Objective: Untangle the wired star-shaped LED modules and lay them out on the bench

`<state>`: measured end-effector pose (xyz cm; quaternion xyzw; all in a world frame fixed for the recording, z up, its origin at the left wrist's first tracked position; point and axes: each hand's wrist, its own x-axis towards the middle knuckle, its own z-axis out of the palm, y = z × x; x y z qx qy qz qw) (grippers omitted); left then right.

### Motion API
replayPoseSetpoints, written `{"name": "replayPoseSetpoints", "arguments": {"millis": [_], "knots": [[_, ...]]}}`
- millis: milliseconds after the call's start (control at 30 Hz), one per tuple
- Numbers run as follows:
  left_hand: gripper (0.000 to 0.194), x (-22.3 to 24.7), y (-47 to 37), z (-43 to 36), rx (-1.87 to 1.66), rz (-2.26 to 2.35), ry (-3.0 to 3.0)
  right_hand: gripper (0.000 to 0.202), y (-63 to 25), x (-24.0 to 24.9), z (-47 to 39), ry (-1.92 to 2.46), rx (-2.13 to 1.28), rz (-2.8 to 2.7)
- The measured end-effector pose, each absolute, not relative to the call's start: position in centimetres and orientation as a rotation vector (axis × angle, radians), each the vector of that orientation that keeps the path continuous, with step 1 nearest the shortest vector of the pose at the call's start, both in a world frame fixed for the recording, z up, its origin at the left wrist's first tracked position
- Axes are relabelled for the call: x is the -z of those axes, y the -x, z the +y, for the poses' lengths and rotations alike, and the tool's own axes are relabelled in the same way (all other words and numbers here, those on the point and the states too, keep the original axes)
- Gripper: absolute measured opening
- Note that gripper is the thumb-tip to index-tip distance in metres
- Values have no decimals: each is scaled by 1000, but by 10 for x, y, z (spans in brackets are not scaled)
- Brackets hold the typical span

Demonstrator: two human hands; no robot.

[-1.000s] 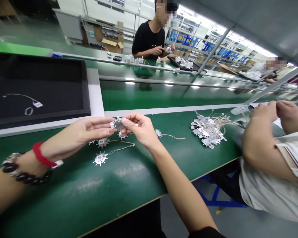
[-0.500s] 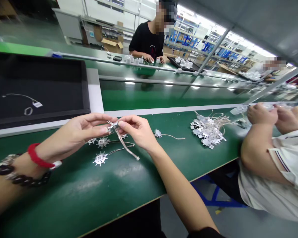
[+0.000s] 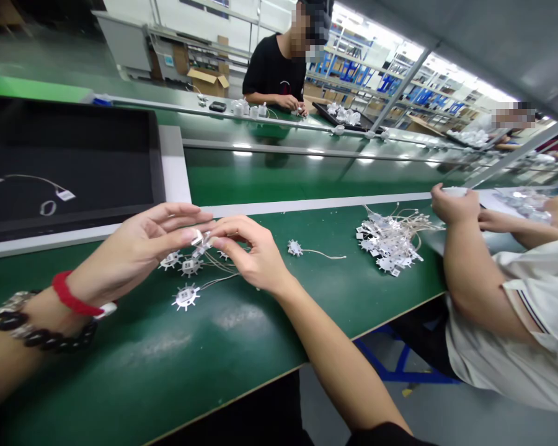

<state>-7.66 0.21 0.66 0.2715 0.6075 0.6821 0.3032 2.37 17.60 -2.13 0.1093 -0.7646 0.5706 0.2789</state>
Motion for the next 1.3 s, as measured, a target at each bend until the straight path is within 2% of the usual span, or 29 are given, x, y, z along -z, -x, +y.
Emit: {"name": "replayPoseSetpoints", "arguments": {"millis": [133,333,400,533,667,900,1033,1167,1300], "knots": [[38,-9,79,1,-1603,1486,-637,6,-25,21,176,-330,-1526,-2076],[30,-11,81,-1,-1446,1299,-522,5,-24,19,178,-311,-1561,-2101],[28,-12,82,-2,-1465,1302,-474,10,-22,19,179,-224,-1671,-2099],[20,-15,83,-2,-1574,1332,-416,34,-18,19,180,-74,-1929,-2137],[6,-17,85,0,-1652,1349,-319,33,-18,18,180,-83,-2025,-2176],[25,-12,85,2,-1750,1226,-195,18,-20,18,174,38,-1906,-2141],[28,-11,85,3,-1769,1214,-179,15,-20,18,172,16,-1818,-2123],[23,-15,83,3,-1775,1289,-216,12,-20,19,172,-4,-1668,-2141],[7,-17,80,2,-1799,1383,-310,5,-22,21,172,-134,-1422,-2186]]}}
